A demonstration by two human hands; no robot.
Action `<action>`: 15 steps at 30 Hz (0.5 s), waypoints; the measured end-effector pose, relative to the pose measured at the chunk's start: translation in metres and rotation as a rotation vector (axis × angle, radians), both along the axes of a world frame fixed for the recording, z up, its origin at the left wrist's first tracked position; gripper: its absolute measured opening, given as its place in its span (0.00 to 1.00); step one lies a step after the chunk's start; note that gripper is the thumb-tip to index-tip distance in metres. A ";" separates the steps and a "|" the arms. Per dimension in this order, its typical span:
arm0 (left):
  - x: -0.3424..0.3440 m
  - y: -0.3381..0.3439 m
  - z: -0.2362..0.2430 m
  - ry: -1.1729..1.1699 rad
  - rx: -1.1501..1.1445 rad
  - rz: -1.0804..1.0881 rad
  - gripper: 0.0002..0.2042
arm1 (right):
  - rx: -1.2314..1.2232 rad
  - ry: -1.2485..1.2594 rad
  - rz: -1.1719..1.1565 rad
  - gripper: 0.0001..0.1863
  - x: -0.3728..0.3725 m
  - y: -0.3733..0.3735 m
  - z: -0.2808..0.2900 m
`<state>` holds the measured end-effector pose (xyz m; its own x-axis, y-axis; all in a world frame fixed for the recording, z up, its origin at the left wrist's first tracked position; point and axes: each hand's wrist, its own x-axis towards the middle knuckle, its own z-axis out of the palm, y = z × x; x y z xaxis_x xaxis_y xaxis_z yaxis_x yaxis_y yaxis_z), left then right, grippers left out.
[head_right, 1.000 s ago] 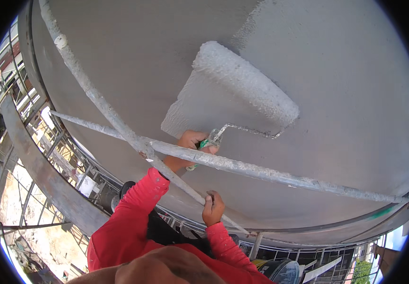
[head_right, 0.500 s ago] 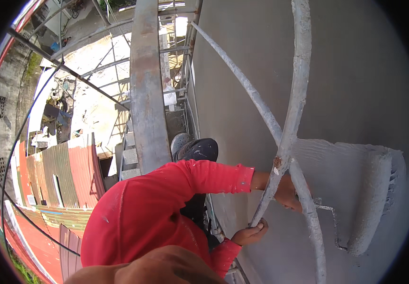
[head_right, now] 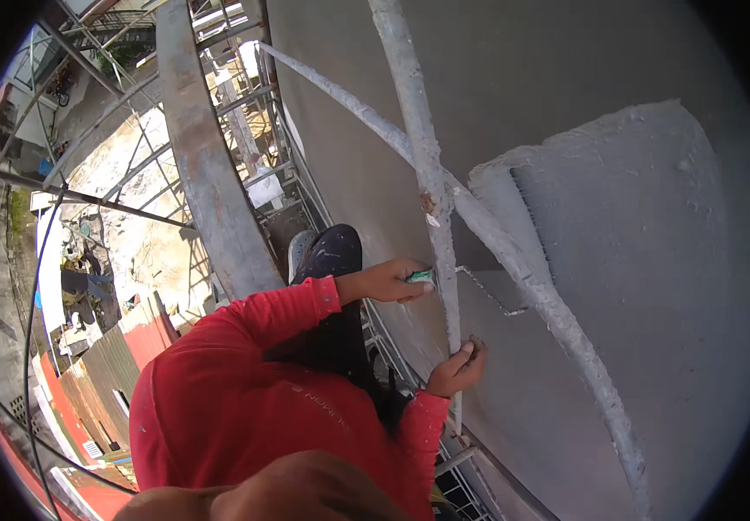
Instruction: The person paints a curved ceiling surface using a paint roller. They repeatedly dip the roller into a bucket of white paint and apply it to the ceiling, working around metal scaffolding bars. The person occasionally moves along the scaffolding to reach different sections of the ceiling.
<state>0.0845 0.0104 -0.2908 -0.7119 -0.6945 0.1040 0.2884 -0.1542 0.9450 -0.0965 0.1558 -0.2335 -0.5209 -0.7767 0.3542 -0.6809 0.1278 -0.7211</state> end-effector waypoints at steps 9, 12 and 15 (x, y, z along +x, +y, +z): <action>0.040 0.043 -0.006 -0.411 0.189 0.103 0.17 | -0.030 -0.171 -0.036 0.10 -0.008 0.012 -0.015; 0.046 0.045 0.005 -0.526 0.187 0.077 0.19 | -0.095 -0.141 -0.016 0.09 -0.009 0.011 -0.014; 0.043 0.048 0.010 -0.661 0.240 0.073 0.21 | -0.139 -0.129 -0.015 0.09 -0.008 0.010 -0.016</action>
<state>0.1278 0.0580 -0.2807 -0.5243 -0.6923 -0.4958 -0.3164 -0.3822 0.8682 -0.1046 0.1661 -0.2496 -0.5802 -0.7164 0.3875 -0.5807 0.0303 -0.8136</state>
